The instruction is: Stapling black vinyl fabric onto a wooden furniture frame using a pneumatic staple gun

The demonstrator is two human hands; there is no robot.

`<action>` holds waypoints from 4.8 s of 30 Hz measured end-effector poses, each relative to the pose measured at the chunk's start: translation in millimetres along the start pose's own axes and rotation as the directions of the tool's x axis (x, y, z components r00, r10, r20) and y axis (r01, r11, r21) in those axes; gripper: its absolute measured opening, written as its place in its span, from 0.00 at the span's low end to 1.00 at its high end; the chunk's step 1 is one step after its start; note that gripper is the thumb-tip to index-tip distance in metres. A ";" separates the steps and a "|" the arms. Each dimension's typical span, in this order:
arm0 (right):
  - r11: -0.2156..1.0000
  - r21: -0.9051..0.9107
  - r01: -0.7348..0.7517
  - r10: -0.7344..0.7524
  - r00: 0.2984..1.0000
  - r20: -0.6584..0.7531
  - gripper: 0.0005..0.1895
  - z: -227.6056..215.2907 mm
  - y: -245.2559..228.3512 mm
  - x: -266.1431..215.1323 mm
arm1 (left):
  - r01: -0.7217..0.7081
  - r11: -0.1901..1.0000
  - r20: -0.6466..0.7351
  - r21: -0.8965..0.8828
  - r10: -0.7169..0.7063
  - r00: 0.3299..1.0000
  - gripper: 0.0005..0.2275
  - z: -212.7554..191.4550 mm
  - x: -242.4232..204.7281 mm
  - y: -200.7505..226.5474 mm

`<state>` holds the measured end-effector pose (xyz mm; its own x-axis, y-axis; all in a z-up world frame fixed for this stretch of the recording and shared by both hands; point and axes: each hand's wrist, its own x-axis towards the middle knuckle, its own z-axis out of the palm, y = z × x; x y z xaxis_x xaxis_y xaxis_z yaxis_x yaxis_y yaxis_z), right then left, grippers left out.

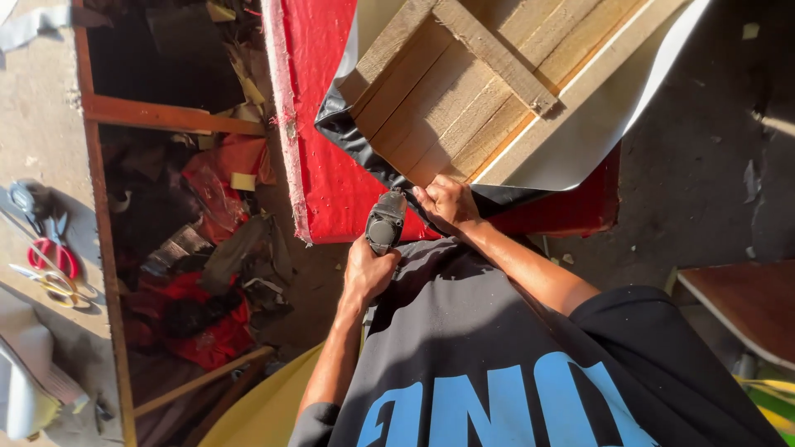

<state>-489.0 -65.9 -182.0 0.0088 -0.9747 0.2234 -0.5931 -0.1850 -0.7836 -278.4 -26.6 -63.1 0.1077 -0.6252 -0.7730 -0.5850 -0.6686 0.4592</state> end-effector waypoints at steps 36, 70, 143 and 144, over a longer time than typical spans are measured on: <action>0.983 0.136 0.124 -0.171 0.891 0.421 0.17 -15.7 57.4 5.2 | 0.060 0.997 0.029 0.042 -0.061 0.998 0.15 8.2 -53.3 39.4; 0.951 0.306 0.045 -0.236 0.743 0.626 0.11 -12.5 78.5 15.6 | 0.089 0.989 0.071 0.122 -0.098 0.993 0.16 28.5 -70.9 74.8; 0.915 -0.066 -0.397 0.399 0.873 0.280 0.06 -29.9 -59.2 33.3 | -0.096 0.983 -0.175 -0.157 0.069 0.982 0.08 -123.7 57.0 -46.9; 0.895 -0.119 -0.431 0.446 0.842 0.303 0.06 -46.7 -64.2 15.6 | -0.111 0.983 -0.174 -0.148 0.084 0.981 0.11 -123.8 64.7 -50.8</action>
<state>-488.4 -63.3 -101.1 -0.0132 -0.9415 -0.3368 -0.6300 0.2694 -0.7283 -142.2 -83.0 -82.3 0.1961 -0.7397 -0.6437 -0.4677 -0.6476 0.6016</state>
